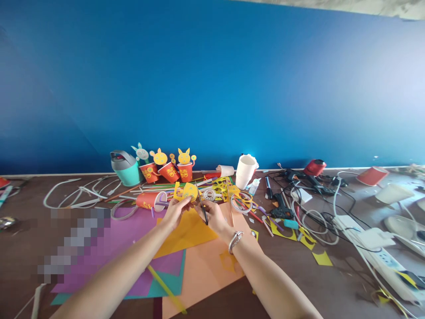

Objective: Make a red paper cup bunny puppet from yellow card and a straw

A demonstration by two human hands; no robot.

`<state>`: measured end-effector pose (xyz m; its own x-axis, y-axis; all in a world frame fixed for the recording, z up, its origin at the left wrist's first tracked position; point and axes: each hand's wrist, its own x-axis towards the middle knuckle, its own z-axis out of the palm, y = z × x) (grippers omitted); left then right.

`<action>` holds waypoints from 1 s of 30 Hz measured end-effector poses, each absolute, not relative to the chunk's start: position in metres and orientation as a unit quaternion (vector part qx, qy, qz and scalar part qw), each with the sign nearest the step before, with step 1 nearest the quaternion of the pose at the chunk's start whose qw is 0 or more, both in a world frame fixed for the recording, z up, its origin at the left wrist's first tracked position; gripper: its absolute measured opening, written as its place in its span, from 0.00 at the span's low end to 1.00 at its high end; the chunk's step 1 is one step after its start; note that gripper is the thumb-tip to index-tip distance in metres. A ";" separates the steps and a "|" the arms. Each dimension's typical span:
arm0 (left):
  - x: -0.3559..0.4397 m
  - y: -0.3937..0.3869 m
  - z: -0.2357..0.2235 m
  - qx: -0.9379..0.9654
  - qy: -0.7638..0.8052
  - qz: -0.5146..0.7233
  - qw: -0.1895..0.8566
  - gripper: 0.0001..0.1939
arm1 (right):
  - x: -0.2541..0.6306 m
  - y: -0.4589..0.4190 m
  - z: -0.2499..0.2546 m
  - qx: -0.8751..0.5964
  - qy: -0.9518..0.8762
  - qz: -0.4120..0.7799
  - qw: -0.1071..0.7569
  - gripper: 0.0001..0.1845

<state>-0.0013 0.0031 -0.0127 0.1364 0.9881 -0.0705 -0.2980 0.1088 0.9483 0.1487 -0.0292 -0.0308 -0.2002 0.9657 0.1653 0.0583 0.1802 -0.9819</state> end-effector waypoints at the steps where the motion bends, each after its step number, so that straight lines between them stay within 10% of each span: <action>1: -0.001 0.003 -0.013 0.423 0.408 0.516 0.623 0.14 | 0.149 -0.029 -0.032 -0.421 -0.607 0.482 0.472 0.16; 30: -0.003 0.006 -0.013 0.387 0.416 0.570 0.593 0.15 | 0.151 -0.029 -0.035 -0.434 -0.617 0.476 0.452 0.20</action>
